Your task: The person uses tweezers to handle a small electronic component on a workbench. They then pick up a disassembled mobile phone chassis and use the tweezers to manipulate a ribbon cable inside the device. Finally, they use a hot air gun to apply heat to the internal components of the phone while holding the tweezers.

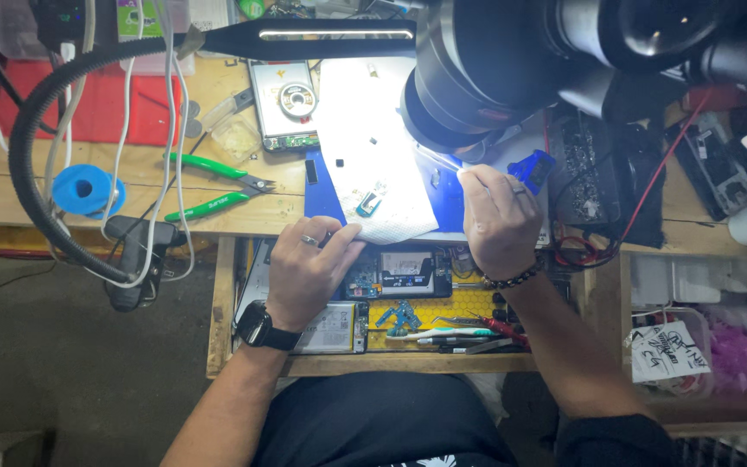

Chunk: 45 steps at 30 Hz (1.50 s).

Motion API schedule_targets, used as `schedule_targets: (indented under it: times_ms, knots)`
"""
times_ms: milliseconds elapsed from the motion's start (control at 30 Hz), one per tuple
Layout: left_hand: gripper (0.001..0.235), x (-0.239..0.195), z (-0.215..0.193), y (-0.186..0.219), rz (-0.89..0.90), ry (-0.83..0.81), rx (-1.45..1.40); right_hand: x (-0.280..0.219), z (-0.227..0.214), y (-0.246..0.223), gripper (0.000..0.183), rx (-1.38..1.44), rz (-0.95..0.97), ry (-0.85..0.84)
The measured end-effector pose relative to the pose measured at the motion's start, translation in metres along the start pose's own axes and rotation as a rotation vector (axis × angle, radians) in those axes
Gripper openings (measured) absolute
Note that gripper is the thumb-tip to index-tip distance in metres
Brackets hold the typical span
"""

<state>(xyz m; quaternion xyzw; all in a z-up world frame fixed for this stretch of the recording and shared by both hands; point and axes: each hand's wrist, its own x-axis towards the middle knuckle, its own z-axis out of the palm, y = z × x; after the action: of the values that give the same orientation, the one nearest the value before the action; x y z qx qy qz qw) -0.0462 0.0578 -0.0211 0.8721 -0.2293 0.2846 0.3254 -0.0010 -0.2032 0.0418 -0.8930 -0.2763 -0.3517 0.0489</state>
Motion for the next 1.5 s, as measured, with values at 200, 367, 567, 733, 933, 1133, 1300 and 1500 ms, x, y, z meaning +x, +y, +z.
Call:
schedule_targets:
  times_ms: [200, 367, 567, 733, 933, 1133, 1300, 1500]
  knots:
    - [0.025, 0.002, -0.002, 0.000, -0.004, -0.002, -0.010, 0.003, -0.002, 0.004, 0.019, -0.010, -0.032, -0.021]
    - [0.023, 0.004, -0.001, -0.002, -0.001, 0.014, -0.025, 0.002, -0.007, 0.009, 0.025, -0.007, -0.040, -0.054]
    - [0.020, 0.002, -0.002, -0.002, -0.011, 0.032, -0.059, 0.001, -0.011, 0.010, 0.025, -0.015, -0.047, -0.047]
    - [0.020, 0.003, -0.001, -0.003, -0.008, 0.038, -0.057, 0.000, -0.013, 0.008, 0.023, -0.003, -0.055, -0.036]
    - [0.019, 0.006, -0.004, 0.001, -0.021, 0.033, -0.079, -0.004, -0.012, 0.002, 0.025, 0.022, -0.065, -0.015]
    - [0.016, 0.017, -0.010, 0.007, -0.052, -0.008, -0.044, -0.009, -0.015, -0.004, 0.030, 0.055, -0.061, -0.020]
    - [0.025, 0.032, -0.005, 0.007, -0.111, -0.060, 0.034, -0.012, -0.018, -0.008, 0.031, 0.087, -0.047, -0.021]
    - [0.023, 0.035, 0.002, 0.007, -0.148, -0.080, 0.055, -0.016, -0.019, -0.007, 0.032, 0.106, -0.029, -0.018]
